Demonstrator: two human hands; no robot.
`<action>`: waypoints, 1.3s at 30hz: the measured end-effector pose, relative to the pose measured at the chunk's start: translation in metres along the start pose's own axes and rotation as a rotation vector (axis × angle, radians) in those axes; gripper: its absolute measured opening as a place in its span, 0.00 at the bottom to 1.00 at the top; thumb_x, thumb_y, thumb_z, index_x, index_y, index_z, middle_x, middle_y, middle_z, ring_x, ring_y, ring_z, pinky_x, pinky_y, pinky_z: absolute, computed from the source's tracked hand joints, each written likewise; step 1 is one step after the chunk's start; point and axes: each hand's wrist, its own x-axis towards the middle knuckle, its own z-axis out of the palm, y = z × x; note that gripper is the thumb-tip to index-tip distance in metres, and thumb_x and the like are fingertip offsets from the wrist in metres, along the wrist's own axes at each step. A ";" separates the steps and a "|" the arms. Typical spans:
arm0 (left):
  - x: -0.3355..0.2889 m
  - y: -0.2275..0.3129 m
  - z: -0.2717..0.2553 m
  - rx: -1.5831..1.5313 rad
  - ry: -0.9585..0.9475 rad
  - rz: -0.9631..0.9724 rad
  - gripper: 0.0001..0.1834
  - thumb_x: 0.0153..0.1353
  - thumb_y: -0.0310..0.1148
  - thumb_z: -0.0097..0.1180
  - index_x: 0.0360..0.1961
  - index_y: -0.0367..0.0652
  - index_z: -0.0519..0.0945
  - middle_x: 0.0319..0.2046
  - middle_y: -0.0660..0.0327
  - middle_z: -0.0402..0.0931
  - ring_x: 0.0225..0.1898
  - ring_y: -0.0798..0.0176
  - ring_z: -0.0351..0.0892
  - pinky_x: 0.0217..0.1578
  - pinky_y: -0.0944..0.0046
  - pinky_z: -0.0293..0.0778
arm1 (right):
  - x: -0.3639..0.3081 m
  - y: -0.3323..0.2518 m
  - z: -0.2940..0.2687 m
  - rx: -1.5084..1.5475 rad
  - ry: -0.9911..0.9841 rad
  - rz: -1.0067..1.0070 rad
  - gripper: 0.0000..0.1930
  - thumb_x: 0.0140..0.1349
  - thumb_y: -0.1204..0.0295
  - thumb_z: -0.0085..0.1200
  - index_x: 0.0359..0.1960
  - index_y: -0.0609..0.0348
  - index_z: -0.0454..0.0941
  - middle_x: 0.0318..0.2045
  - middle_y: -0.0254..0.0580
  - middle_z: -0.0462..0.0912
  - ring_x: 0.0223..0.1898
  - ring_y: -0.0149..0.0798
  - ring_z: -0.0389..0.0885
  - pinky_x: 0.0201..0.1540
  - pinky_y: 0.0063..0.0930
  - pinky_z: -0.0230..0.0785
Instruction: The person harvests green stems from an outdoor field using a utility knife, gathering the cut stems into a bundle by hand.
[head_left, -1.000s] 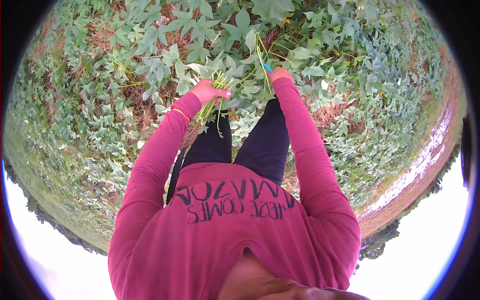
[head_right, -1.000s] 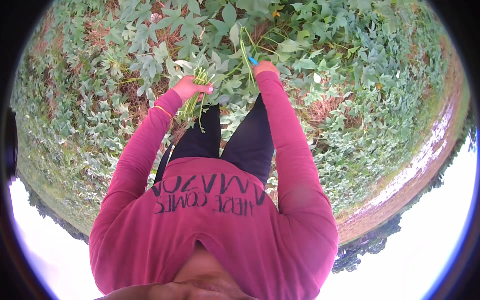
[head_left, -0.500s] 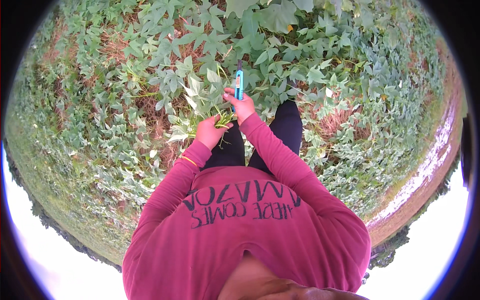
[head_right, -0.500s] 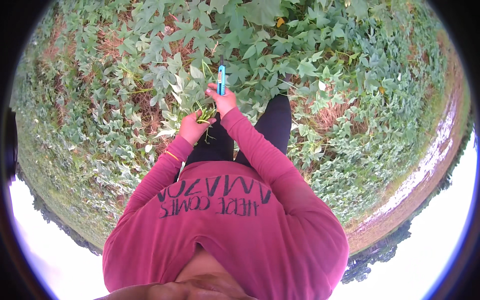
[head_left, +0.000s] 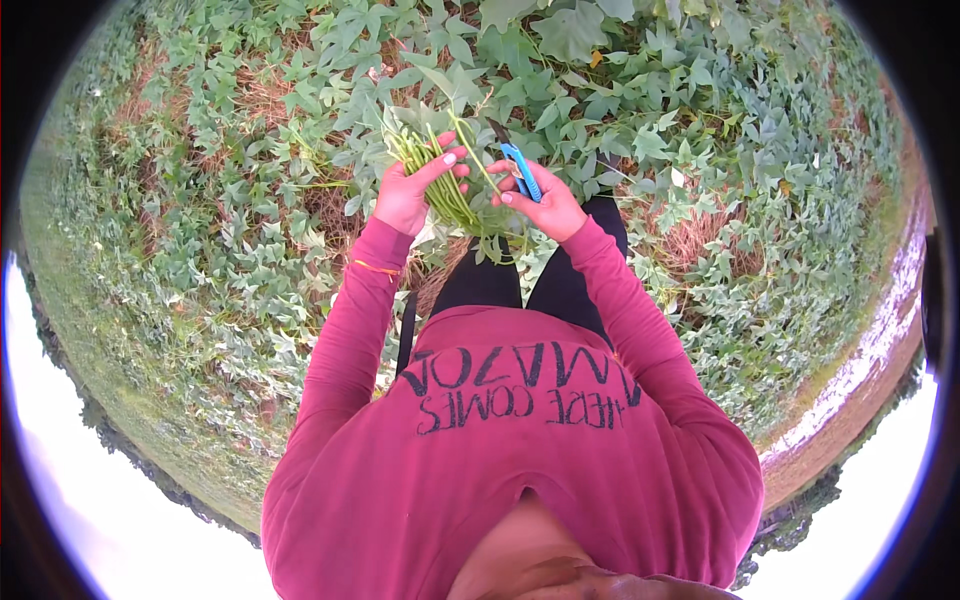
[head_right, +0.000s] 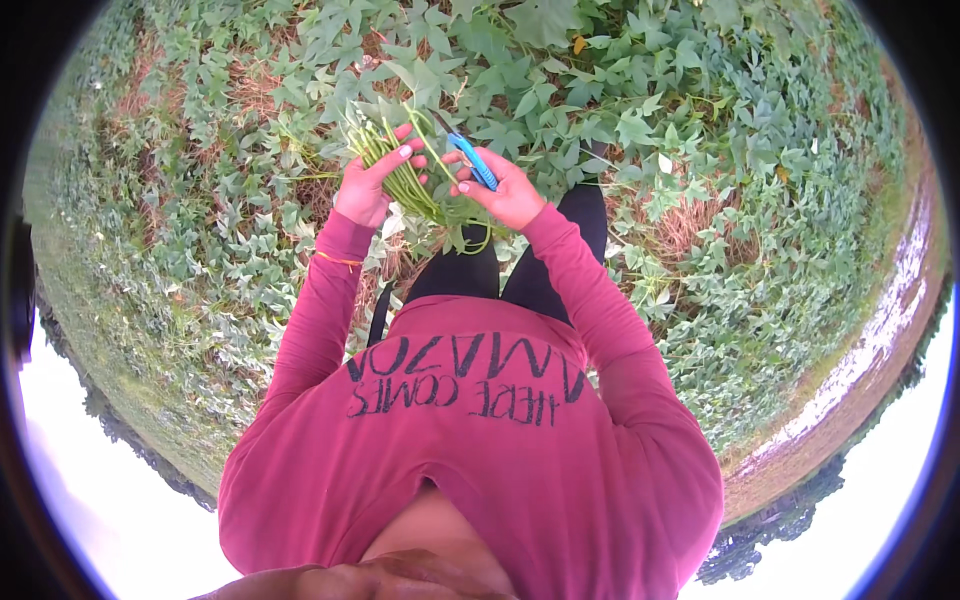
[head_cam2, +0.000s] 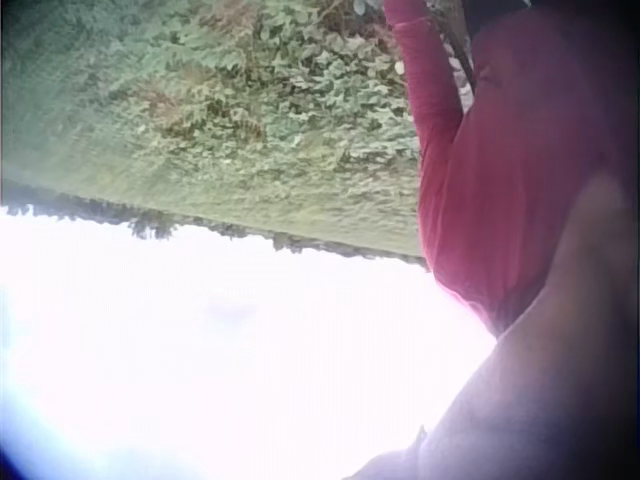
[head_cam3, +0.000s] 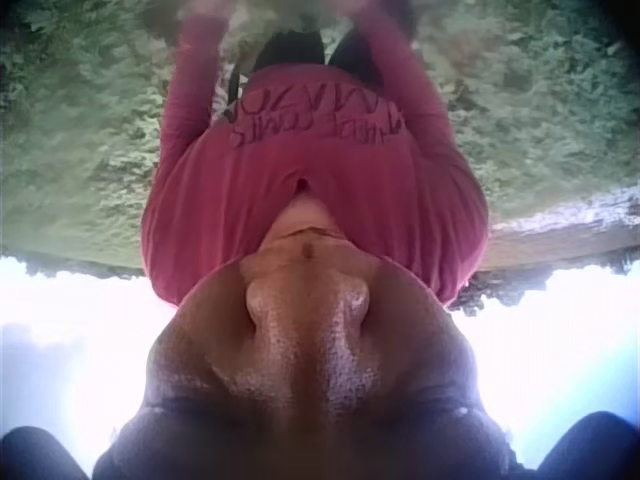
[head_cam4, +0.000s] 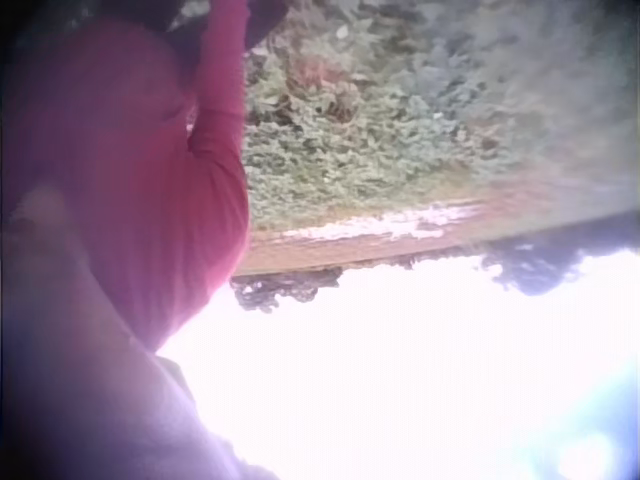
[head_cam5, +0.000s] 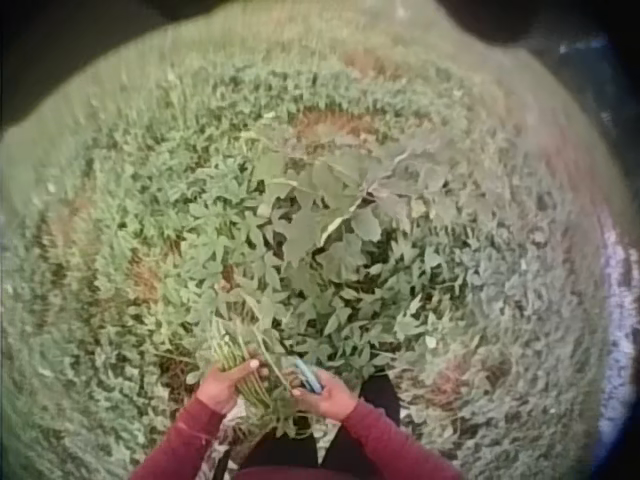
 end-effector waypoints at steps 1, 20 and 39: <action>-0.003 0.007 0.009 0.001 -0.037 0.000 0.23 0.65 0.25 0.57 0.61 0.39 0.71 0.49 0.55 0.79 0.42 0.62 0.82 0.42 0.57 0.84 | -0.003 -0.007 0.002 -0.062 -0.021 -0.027 0.21 0.65 0.82 0.52 0.60 0.58 0.72 0.43 0.32 0.79 0.46 0.28 0.79 0.54 0.25 0.70; -0.057 -0.001 0.143 0.284 -0.530 0.107 0.27 0.66 0.27 0.56 0.65 0.39 0.66 0.52 0.55 0.75 0.53 0.58 0.77 0.51 0.53 0.78 | -0.159 -0.036 0.043 -0.615 0.876 -0.607 0.19 0.52 0.82 0.54 0.47 0.54 0.80 0.35 0.43 0.78 0.38 0.50 0.79 0.40 0.37 0.73; -0.277 -0.328 0.248 1.121 -1.339 -0.851 0.23 0.70 0.33 0.52 0.65 0.45 0.66 0.36 0.66 0.77 0.40 0.64 0.80 0.46 0.46 0.82 | -0.458 0.192 0.217 0.435 1.722 -0.831 0.12 0.63 0.77 0.55 0.48 0.56 0.83 0.37 0.34 0.84 0.40 0.29 0.80 0.48 0.26 0.72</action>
